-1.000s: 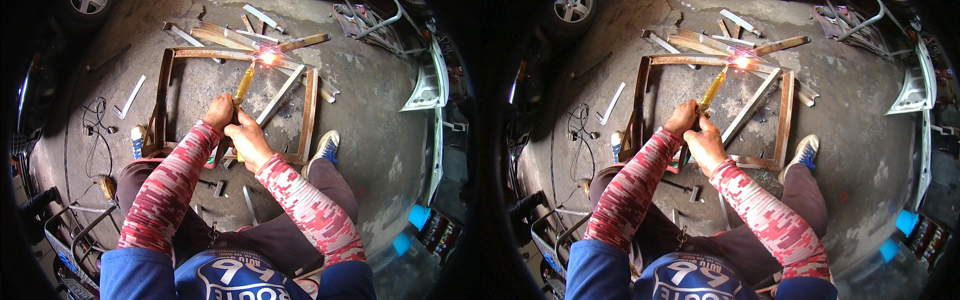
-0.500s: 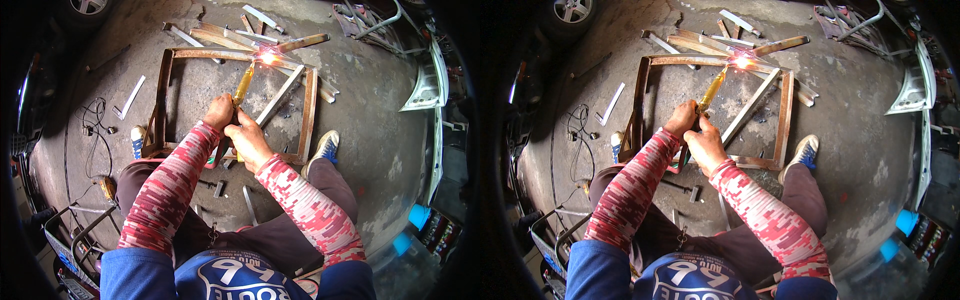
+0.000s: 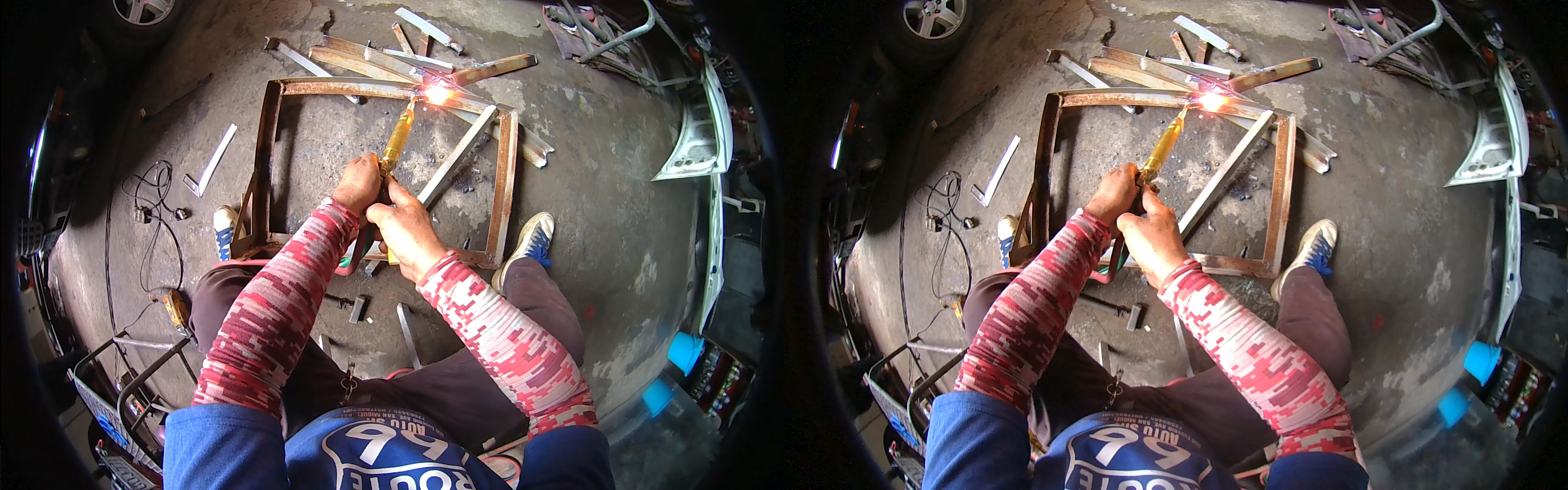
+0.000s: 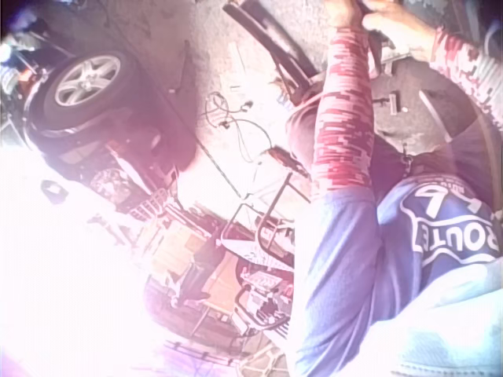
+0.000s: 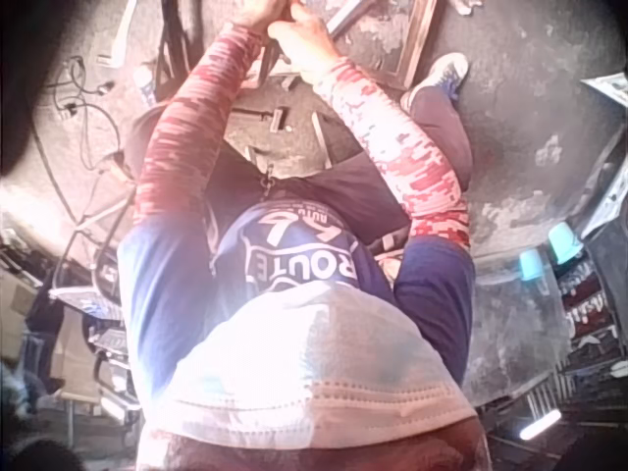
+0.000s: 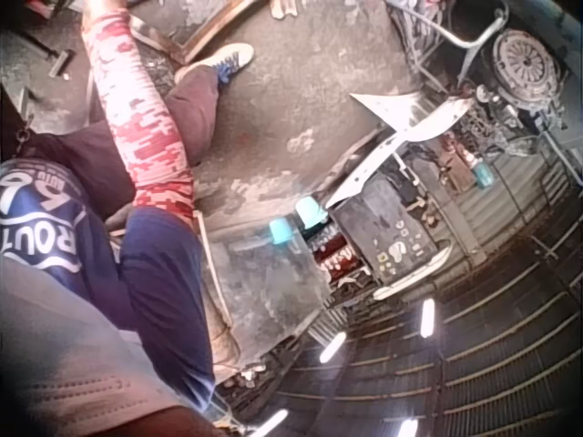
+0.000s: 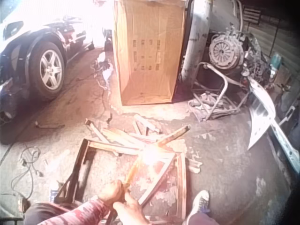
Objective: The person sits on the floor and uses a welding torch to join metal pieces of a rectangular frame. They repeatedly apply the torch to the joints, then use a hammer to tap and align the frame sections.
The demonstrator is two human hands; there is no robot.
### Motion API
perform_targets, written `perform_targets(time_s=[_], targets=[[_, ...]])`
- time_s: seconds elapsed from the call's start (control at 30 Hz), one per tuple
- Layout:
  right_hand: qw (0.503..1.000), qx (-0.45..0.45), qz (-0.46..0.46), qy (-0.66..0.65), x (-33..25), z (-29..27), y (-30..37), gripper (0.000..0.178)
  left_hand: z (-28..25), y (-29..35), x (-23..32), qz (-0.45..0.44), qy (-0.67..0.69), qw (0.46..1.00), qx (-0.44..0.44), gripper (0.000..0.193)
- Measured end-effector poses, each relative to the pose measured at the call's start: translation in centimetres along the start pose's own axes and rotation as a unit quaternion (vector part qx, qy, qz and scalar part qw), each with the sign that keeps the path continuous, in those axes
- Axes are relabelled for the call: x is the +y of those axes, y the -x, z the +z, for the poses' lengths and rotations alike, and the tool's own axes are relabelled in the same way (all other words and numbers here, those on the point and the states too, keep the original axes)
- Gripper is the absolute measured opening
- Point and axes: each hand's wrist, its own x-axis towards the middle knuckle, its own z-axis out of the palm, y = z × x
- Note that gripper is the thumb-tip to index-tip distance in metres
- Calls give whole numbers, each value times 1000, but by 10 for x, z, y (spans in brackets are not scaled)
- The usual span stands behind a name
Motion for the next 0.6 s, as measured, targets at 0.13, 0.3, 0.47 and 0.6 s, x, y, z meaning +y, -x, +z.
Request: perform_targets(time_s=[0.13, 0.3, 0.47, 0.6], targets=[[1000, 0, 9, -12, 0, 0, -1, 65, 4, -3, -3, 6, -16, 1000, 11, 24], [1000, -2, 8, -15, 0, -2, 0, 65, 6, -5, -3, -8, 17, 1000, 6, 23], [1000, -1, -2, -5, 1, -1, -1, 65, -1, 0, 4, 3, 7, 1000, -6, 23], [1000, 7, 2, -1, 3, -1, -2, 65, -4, 3, 8, -9, 17, 1000, -16, 24]])
